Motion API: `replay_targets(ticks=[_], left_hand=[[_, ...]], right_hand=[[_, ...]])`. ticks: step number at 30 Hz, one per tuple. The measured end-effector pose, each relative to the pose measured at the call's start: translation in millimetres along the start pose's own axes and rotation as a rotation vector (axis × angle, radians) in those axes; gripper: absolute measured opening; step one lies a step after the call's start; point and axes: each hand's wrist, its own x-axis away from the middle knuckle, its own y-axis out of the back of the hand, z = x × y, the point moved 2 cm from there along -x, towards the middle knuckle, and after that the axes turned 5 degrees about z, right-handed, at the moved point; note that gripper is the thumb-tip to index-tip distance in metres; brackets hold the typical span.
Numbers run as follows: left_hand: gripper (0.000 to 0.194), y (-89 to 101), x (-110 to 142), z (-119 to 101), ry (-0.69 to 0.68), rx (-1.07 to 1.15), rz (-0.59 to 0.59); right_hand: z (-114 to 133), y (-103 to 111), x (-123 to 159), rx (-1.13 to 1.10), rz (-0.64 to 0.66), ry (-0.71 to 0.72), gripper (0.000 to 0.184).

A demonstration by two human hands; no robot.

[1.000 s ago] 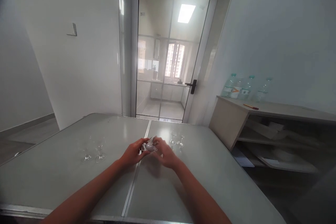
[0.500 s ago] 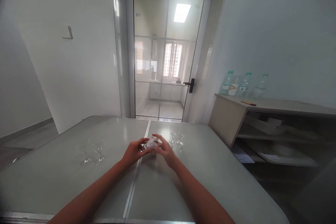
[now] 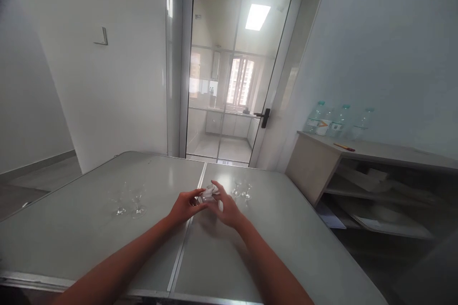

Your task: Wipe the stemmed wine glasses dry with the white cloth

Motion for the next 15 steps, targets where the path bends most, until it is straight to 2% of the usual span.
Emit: replay_targets(ticks=[4,7,10,13,15], left_hand=[[0.056,-2.2,1,6,-0.006,-0.095,-0.066],[0.055,-5.2,0,5,0.000,-0.108,-0.055],[0.057,-7.0,-1,0,0.019,-0.059,-0.059],[0.058,-7.0,-2,-6,0.058,0.067,-0.068],[0.058,-6.0,-3,-9,0.084,0.160,-0.068]], right_hand=[[9,1,-3,0.007,0.057,0.017,0.064],[8,6,-6,-0.222,0.074,-0.060,0.056],[1,10,-9,-0.467,-0.033,-0.133,0.055],[-5,11,-9,-0.537,-0.168,-0.162,0.049],[-5,9,-9,-0.561,-0.209,-0.160,0.047]])
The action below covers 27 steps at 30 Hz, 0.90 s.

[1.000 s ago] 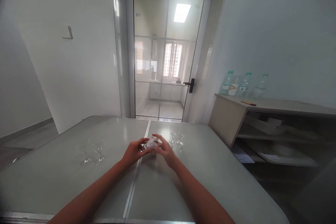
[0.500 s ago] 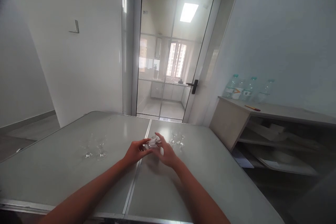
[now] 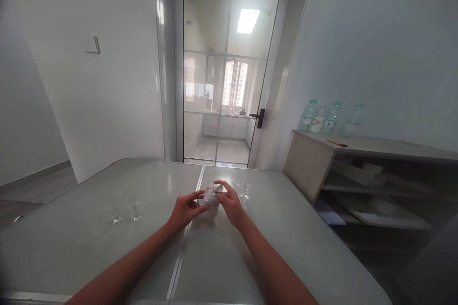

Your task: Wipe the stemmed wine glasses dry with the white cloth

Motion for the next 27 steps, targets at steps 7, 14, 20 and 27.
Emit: replay_targets(ticks=[7,14,20,27], left_hand=[[0.065,0.3,-2,-4,0.079,0.257,0.000],[0.060,2.0,1,-4,0.007,0.131,-0.013],[0.059,5.6,6,1,-0.216,-0.152,-0.101],[0.056,8.1,4,-6,-0.121,0.001,-0.111]], right_hand=[[-1,-1,1,0.128,-0.106,0.084,0.032],[-14,2,-2,0.072,-0.008,0.096,0.041],[-10,10,-3,0.308,-0.163,0.342,0.040],[-1,11,8,0.768,0.100,0.507,0.029]])
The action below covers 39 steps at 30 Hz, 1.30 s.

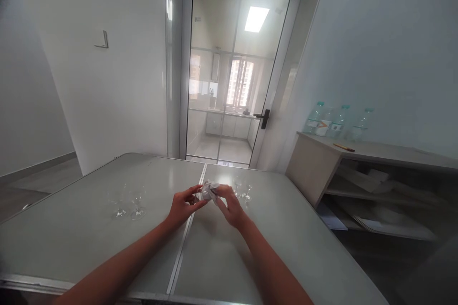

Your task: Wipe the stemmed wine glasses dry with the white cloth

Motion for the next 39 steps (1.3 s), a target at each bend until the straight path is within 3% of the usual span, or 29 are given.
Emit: replay_targets(ticks=[5,8,12,14,17,20,23,27,30,33,35,39], left_hand=[[0.056,1.6,1,-1,0.033,0.104,0.061],[0.053,2.2,3,5,-0.002,0.027,0.097],[0.042,1.9,6,14,-0.215,-0.305,0.175],[0.048,0.3,7,16,-0.293,-0.395,0.162],[0.060,-2.8,7,16,-0.333,-0.422,0.119],[0.058,-2.7,4,15,-0.268,-0.372,0.105],[0.055,0.2,1,13,-0.174,-0.267,0.114],[0.055,-0.5,0,8,-0.012,-0.075,0.153],[0.056,-6.5,1,5,0.110,0.110,0.237],[0.059,-10.2,1,1,0.138,0.156,0.232],[0.058,-9.7,1,0,0.106,0.093,0.182],[0.058,-4.0,0,3,0.052,-0.066,0.068]], right_hand=[[17,2,-3,0.208,0.193,0.156,0.045],[26,-2,-8,0.150,0.320,0.096,0.053],[34,-11,-13,-0.025,0.440,-0.073,0.053],[31,-11,-14,-0.216,0.357,-0.236,0.051],[20,-9,-12,-0.546,0.133,-0.461,0.052],[13,-10,-11,-0.736,-0.044,-0.539,0.054],[11,-13,-12,-0.820,-0.094,-0.550,0.054],[13,-9,-11,-0.602,-0.056,-0.456,0.043],[16,0,-10,-0.204,0.102,-0.200,0.038],[18,5,-10,0.089,0.239,0.028,0.036],[18,3,-11,0.168,0.211,0.011,0.037],[18,-4,-15,-0.020,0.019,-0.289,0.041]])
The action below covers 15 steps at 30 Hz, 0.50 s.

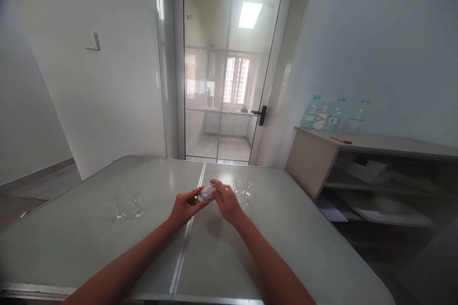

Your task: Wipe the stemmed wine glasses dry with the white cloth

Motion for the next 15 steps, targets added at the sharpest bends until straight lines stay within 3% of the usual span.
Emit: replay_targets(ticks=[4,7,11,15], left_hand=[[0.059,4.2,1,6,-0.109,-0.136,0.033],[0.058,3.5,2,8,-0.149,-0.137,0.153],[0.055,1.3,1,7,-0.111,-0.082,0.244],[0.057,3.0,-4,8,-0.110,-0.187,0.198]], right_hand=[[3,-4,2,-0.396,0.128,-0.159,0.051],[2,-1,3,-0.465,0.210,-0.173,0.050],[-4,5,2,-0.274,0.242,-0.058,0.042],[-6,6,2,0.030,0.232,0.125,0.034]])
